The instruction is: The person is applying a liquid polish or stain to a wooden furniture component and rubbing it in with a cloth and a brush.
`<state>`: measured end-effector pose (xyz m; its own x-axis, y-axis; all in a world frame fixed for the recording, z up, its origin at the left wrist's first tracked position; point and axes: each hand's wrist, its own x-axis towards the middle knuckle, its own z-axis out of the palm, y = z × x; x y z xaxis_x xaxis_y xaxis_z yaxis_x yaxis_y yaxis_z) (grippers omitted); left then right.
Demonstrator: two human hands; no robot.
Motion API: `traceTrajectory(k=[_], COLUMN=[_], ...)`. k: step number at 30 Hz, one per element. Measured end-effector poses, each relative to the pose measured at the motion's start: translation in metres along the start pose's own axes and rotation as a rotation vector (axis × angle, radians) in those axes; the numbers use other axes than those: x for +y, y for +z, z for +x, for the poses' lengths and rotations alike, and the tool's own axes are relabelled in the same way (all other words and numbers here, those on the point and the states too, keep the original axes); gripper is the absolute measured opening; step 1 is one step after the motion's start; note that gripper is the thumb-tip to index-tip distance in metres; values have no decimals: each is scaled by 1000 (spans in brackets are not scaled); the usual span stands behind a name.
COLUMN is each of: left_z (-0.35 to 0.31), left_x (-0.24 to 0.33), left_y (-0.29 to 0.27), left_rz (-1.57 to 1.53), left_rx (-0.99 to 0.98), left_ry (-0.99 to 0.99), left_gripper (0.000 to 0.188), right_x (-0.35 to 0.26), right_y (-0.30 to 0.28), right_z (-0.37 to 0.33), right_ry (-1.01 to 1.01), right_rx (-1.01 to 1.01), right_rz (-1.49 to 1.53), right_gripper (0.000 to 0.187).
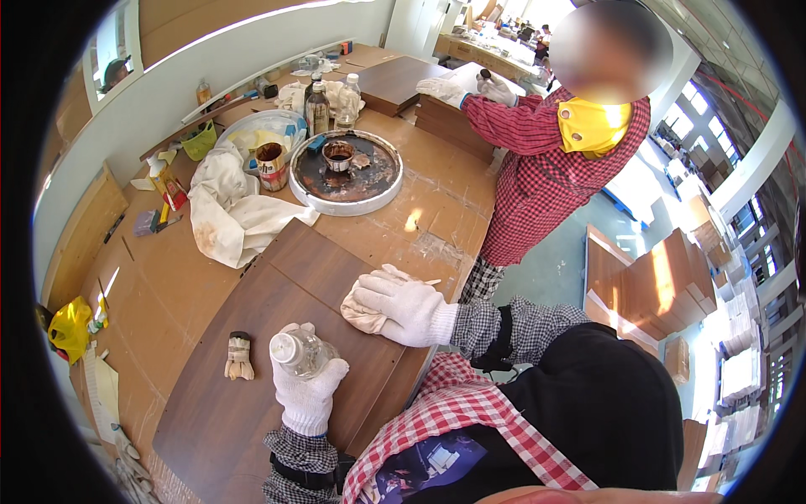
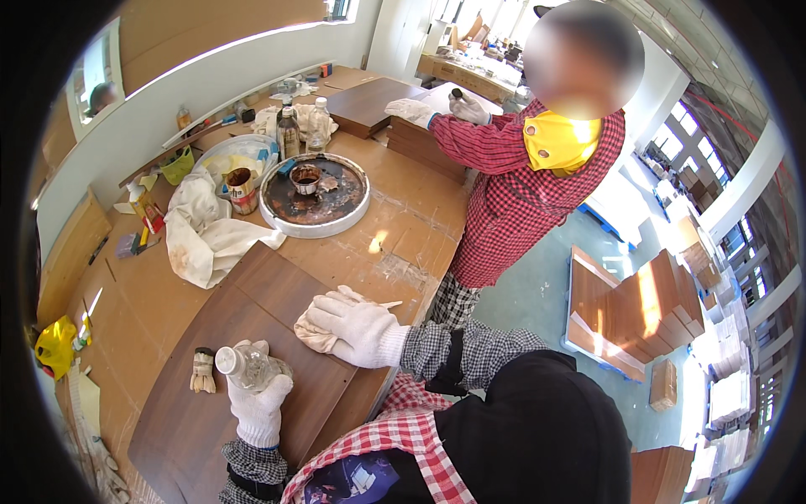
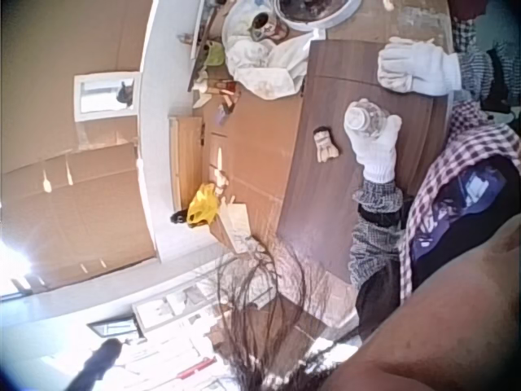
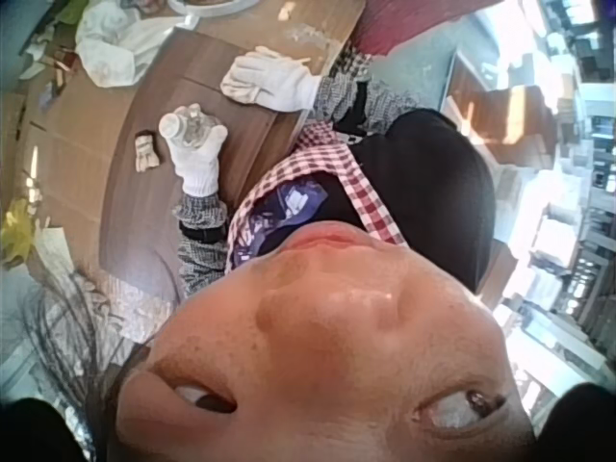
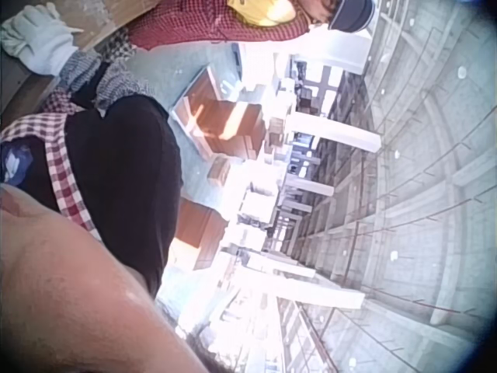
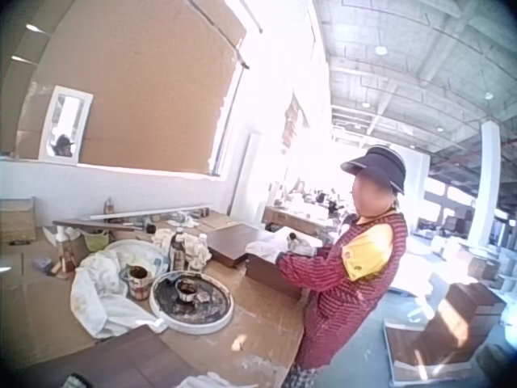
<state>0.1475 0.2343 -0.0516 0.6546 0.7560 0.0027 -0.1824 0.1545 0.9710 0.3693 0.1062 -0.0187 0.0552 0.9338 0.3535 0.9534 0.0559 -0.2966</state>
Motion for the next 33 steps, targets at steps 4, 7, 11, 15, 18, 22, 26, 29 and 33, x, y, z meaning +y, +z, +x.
traceTrajectory(k=[4,7,11,15,18,22,26,29,33], left_z=[0,0,0,0,1,0,0,1,1], left_x=[1,2,1,3,2,2,3,5,4], left_y=[0,0,-1,0,-1,-1,0,-1,-1], left_rz=[17,8,12,18,25,6,-14,36,28], left_rx=[-5,-4,-4,-13,-20,-19,-21,-43,-40], left_ry=[11,7,10,9,17,5,11,15,15], left_gripper=[88,88,88,89,89,89,90,90,89], right_x=[-1,0,0,2,1,0,0,1,1], right_y=[-1,0,0,1,1,0,-2,0,0], right_z=[0,0,-2,-2,-2,-2,0,0,0], right_ry=[1,7,0,3,8,2,24,12,8], right_rx=[-3,-15,9,-6,-11,3,-57,-32,-28], right_rz=[0,-2,-16,-7,-2,-14,18,7,1], right_gripper=[41,41,42,43,43,43,42,43,44])
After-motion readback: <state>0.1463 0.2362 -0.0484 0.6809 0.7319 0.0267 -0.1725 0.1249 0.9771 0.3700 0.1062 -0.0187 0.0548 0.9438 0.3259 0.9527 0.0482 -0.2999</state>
